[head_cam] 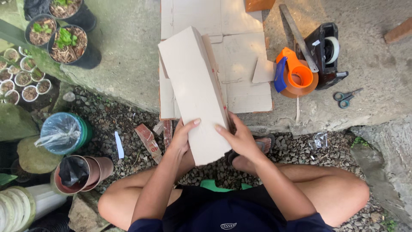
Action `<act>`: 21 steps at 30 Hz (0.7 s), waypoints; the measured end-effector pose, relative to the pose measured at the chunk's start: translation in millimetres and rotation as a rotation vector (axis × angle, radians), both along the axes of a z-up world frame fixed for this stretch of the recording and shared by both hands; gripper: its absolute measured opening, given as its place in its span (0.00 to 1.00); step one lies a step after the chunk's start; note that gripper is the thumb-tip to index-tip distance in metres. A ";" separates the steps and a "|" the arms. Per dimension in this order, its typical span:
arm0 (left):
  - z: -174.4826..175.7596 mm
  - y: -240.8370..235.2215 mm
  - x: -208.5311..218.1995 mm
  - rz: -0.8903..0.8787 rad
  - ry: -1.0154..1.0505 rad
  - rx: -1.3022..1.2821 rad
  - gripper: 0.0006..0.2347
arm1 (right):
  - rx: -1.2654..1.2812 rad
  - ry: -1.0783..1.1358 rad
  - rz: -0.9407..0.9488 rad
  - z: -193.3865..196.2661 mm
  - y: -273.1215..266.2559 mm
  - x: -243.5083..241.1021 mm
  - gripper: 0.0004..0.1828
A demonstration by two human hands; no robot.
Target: The person assembles a long cardboard box by folding flaps, cutting edges with a utility knife, and securing the seam with a tape dispenser. The person places two white plastic cups inside the finished box.
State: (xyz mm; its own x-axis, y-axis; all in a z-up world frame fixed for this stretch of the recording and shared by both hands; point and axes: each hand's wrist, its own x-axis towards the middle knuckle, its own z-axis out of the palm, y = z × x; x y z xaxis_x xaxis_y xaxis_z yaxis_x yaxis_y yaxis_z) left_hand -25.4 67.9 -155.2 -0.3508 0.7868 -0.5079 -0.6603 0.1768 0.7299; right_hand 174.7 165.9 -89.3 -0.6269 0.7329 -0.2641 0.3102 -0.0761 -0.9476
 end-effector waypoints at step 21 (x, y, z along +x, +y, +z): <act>2.1 98.0 -51.5 -0.041 1.470 -0.182 0.42 | -0.168 0.105 -0.198 -68.3 71.4 -83.9 0.32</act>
